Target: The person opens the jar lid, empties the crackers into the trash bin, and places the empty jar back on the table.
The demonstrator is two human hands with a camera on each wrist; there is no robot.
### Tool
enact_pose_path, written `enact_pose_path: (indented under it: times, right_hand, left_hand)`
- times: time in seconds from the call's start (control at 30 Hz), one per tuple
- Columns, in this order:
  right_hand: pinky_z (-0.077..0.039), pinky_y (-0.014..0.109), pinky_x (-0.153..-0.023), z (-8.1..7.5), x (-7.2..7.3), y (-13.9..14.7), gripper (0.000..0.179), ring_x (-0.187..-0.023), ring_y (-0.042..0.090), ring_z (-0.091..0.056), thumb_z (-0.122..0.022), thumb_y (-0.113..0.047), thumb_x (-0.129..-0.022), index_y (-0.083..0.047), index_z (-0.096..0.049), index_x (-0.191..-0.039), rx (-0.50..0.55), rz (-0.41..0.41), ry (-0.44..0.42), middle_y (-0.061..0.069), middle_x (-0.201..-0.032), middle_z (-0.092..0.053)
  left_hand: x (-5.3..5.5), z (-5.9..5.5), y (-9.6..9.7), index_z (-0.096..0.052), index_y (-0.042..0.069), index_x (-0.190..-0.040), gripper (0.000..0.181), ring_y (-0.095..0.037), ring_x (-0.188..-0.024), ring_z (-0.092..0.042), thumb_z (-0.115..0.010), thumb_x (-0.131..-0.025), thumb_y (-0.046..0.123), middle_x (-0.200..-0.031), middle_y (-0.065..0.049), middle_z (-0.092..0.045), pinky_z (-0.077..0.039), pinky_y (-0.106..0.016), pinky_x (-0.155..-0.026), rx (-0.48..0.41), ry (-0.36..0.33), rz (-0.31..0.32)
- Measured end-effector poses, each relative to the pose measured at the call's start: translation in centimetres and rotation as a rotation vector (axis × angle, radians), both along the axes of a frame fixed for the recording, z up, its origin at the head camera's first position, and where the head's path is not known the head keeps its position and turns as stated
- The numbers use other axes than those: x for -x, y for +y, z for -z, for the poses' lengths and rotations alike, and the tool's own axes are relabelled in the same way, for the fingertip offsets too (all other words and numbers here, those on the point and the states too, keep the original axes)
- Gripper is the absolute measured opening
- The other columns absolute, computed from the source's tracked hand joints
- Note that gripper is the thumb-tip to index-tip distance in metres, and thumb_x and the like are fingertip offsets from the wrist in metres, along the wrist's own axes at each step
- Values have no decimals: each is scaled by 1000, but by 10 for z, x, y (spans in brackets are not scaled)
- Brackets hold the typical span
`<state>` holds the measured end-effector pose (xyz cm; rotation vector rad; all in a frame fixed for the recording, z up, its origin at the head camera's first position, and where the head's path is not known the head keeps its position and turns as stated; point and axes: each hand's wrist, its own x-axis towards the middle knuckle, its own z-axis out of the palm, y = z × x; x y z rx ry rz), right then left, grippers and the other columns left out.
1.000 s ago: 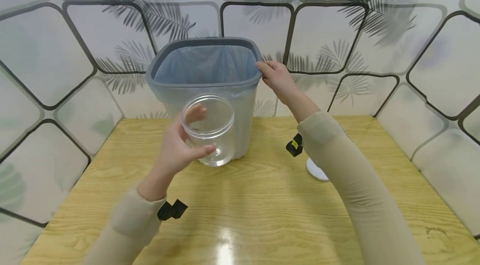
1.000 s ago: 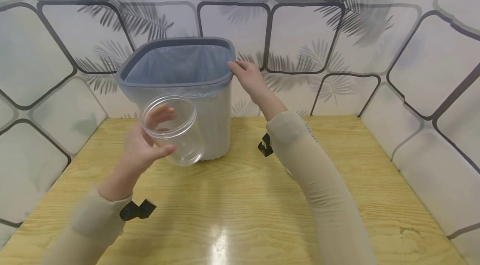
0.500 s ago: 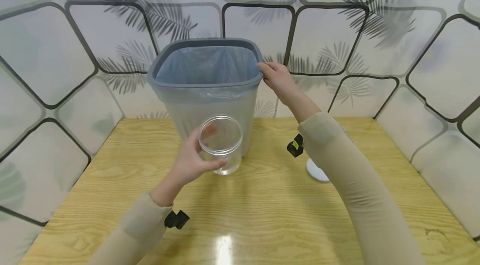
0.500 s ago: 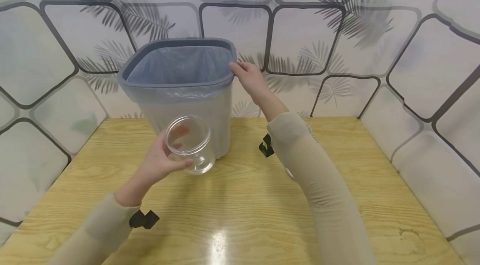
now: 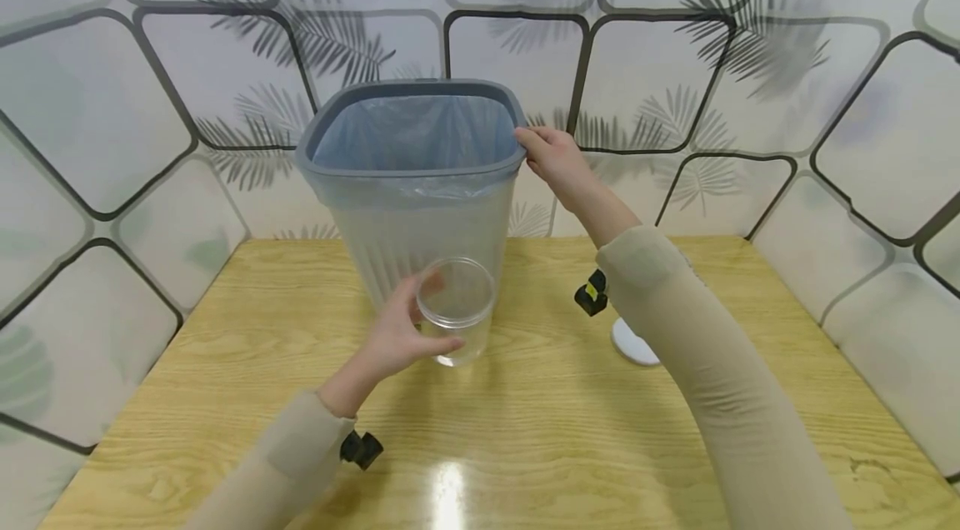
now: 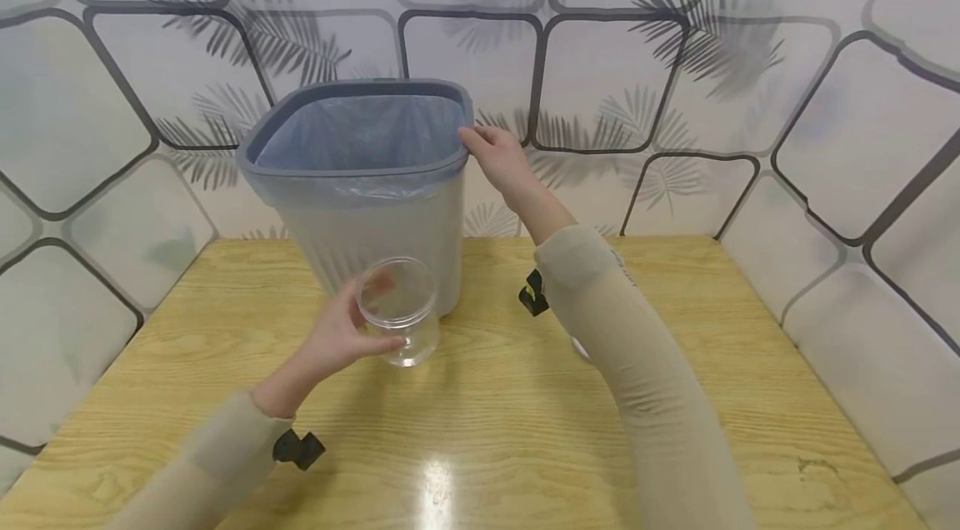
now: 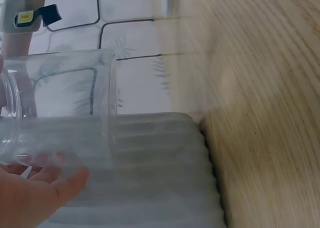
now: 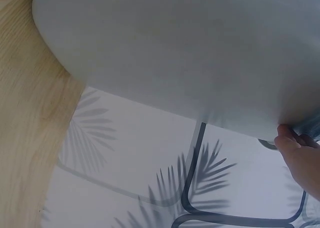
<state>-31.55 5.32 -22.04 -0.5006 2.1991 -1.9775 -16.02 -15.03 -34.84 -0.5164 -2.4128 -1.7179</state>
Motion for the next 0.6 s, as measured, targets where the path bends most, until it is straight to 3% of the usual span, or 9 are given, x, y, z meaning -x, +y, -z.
enact_pose_path:
  times: [0.4, 0.6]
  right_hand:
    - [-27, 28, -99, 4, 0, 6, 50, -120, 21, -38, -38, -33, -95, 1, -38, -131, -52, 6, 55, 14, -132, -40]
    - [-24, 29, -101, 10, -2, 14, 50, -122, 21, -35, -34, -34, -96, 0, -35, -133, -84, -24, 49, 13, -132, -39]
  left_hand:
    - [5, 8, 12, -30, 0, -133, 89, -37, -104, -46, -81, -60, 8, -125, -21, -37, -41, -44, -82, -18, -16, 10]
    - [9, 6, 22, -28, -1, -133, 89, -40, -110, -42, -79, -60, 2, -126, -24, -33, -37, -45, -89, -77, -29, 47]
